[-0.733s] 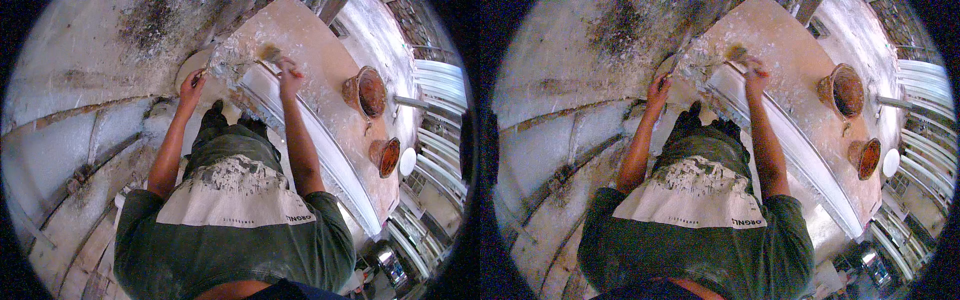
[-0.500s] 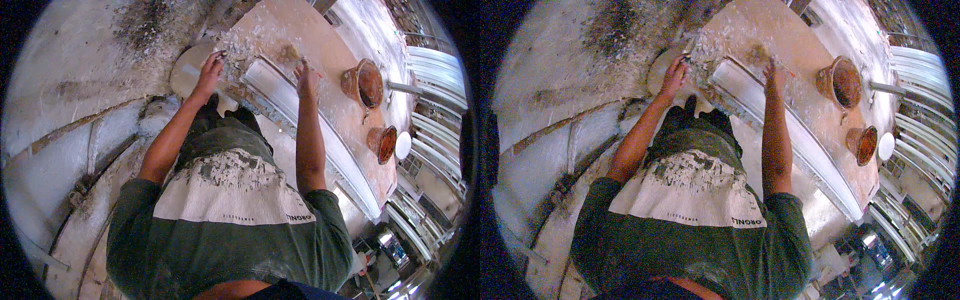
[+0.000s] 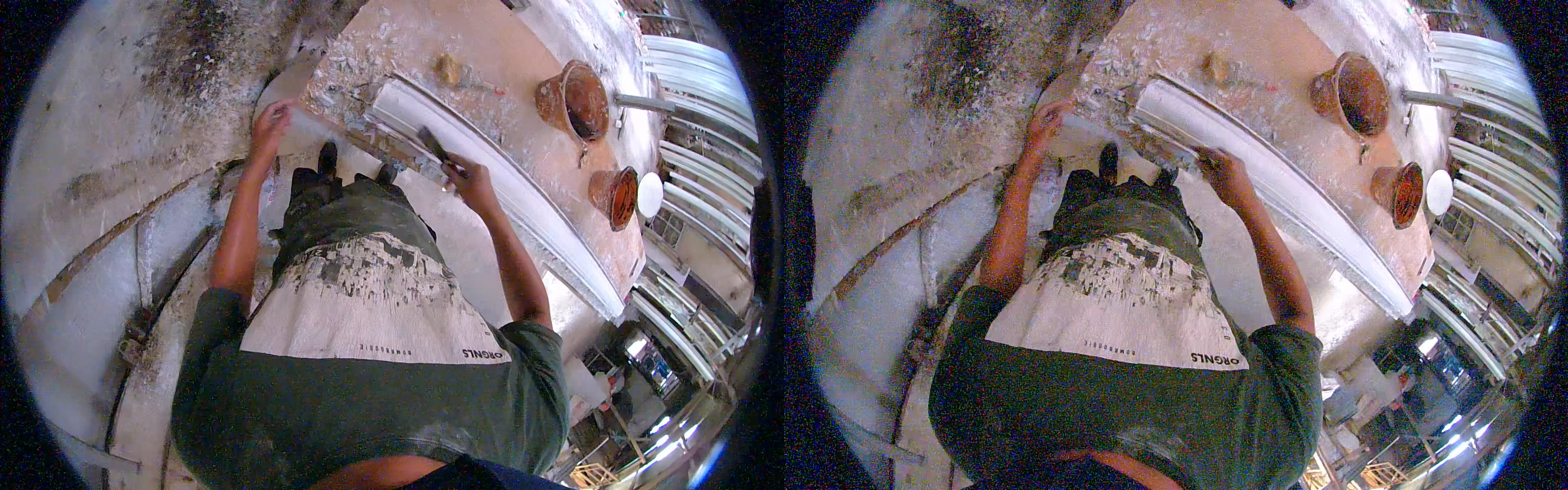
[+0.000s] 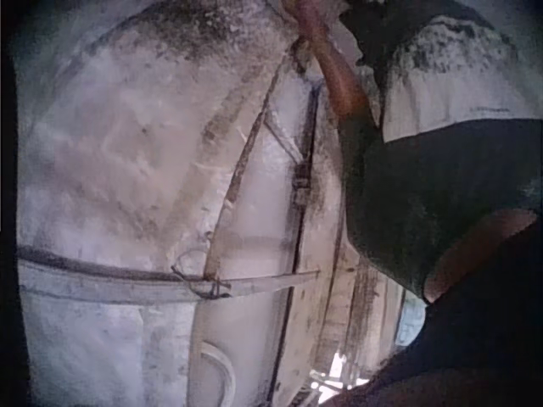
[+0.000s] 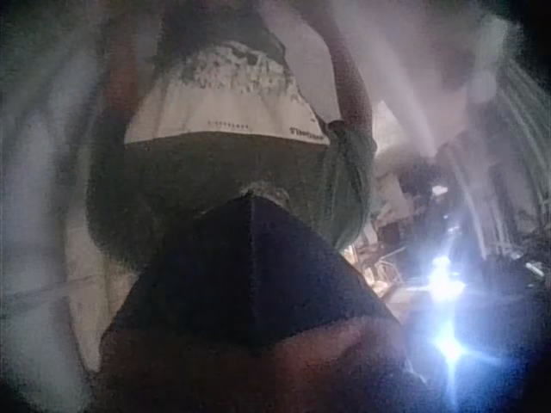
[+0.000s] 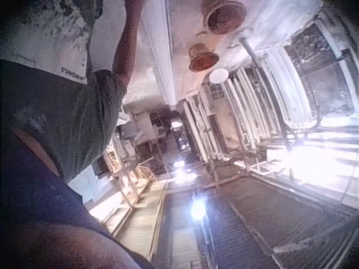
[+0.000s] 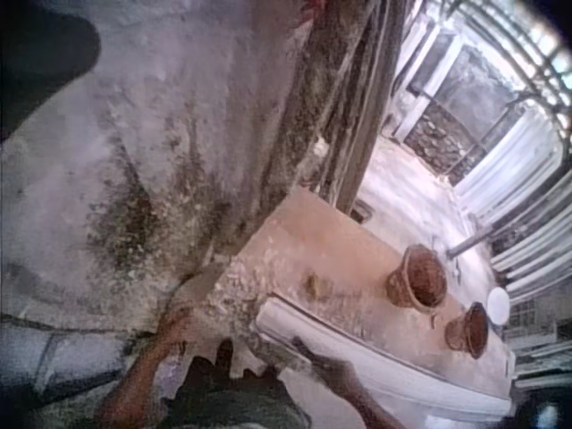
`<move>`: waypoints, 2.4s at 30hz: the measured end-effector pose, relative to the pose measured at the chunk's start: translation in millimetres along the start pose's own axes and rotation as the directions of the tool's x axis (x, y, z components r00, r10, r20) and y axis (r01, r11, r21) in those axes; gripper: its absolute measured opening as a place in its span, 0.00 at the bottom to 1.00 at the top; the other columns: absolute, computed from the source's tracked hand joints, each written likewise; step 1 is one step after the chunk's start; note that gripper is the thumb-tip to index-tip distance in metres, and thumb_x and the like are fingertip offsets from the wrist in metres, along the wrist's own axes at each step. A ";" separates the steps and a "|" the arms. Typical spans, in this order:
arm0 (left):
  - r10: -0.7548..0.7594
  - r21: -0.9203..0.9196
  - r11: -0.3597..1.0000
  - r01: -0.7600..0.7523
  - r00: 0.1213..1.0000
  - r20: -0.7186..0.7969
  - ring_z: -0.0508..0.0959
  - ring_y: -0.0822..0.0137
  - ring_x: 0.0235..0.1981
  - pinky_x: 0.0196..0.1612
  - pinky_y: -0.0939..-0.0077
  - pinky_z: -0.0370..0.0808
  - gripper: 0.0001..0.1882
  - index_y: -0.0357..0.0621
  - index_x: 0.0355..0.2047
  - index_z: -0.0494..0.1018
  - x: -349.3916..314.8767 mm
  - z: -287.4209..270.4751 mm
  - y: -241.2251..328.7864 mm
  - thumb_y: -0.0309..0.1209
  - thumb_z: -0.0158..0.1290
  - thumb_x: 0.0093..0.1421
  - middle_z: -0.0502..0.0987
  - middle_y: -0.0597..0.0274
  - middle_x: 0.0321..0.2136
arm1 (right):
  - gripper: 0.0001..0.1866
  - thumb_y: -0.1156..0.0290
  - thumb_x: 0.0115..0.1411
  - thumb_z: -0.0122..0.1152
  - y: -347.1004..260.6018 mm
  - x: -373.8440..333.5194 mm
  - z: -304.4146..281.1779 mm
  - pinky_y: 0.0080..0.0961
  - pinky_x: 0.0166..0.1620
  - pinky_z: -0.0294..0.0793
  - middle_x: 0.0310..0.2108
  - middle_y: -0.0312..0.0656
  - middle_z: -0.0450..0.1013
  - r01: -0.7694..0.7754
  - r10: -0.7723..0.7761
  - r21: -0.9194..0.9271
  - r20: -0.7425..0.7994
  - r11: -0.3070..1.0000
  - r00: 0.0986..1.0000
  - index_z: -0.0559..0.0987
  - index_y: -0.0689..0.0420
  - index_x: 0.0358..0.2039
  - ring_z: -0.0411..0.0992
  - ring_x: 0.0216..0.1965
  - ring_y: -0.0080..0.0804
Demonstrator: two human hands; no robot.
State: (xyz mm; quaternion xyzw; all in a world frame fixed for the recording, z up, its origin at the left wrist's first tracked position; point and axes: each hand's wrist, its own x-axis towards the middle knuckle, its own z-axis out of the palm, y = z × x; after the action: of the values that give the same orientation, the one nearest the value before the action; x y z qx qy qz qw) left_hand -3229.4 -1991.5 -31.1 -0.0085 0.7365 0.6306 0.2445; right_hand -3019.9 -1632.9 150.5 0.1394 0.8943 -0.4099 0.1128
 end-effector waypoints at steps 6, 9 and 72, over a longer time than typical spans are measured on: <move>-0.132 -0.054 0.991 0.124 0.972 -0.192 0.73 0.74 0.37 0.38 0.78 0.69 0.18 0.47 0.49 0.72 -73.6 -5.8 58.8 0.39 0.52 0.61 0.76 0.67 0.40 | 0.16 0.68 0.62 0.56 106.8 -3.4 15.7 0.24 0.26 0.71 0.26 0.39 0.77 -0.219 0.193 0.158 0.165 0.963 0.967 0.77 0.58 0.49 0.71 0.23 0.26; -0.134 -0.136 0.985 0.102 0.960 -0.248 0.74 0.74 0.36 0.37 0.79 0.70 0.17 0.47 0.48 0.73 -91.5 18.7 56.7 0.39 0.52 0.61 0.76 0.67 0.39 | 0.12 0.66 0.59 0.57 45.2 52.9 61.0 0.34 0.34 0.72 0.29 0.55 0.75 0.191 -0.191 0.020 -0.006 0.981 0.982 0.79 0.59 0.40 0.75 0.26 0.40; -0.163 -0.365 0.931 0.004 0.899 -0.406 0.74 0.75 0.34 0.38 0.79 0.69 0.15 0.47 0.46 0.74 -153.8 47.9 28.0 0.39 0.51 0.62 0.76 0.67 0.38 | 0.08 0.69 0.55 0.52 -50.5 88.7 5.4 0.38 0.29 0.75 0.28 0.43 0.76 0.556 -0.555 -0.678 0.256 0.481 0.792 0.75 0.52 0.35 0.77 0.28 0.42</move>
State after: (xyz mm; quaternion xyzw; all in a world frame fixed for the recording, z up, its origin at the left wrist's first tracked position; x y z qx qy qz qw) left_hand -3086.2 -1986.6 47.8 -0.2235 0.6448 0.7244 0.0977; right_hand -3119.7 -1654.7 154.5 -0.2136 0.9760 -0.0368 0.0205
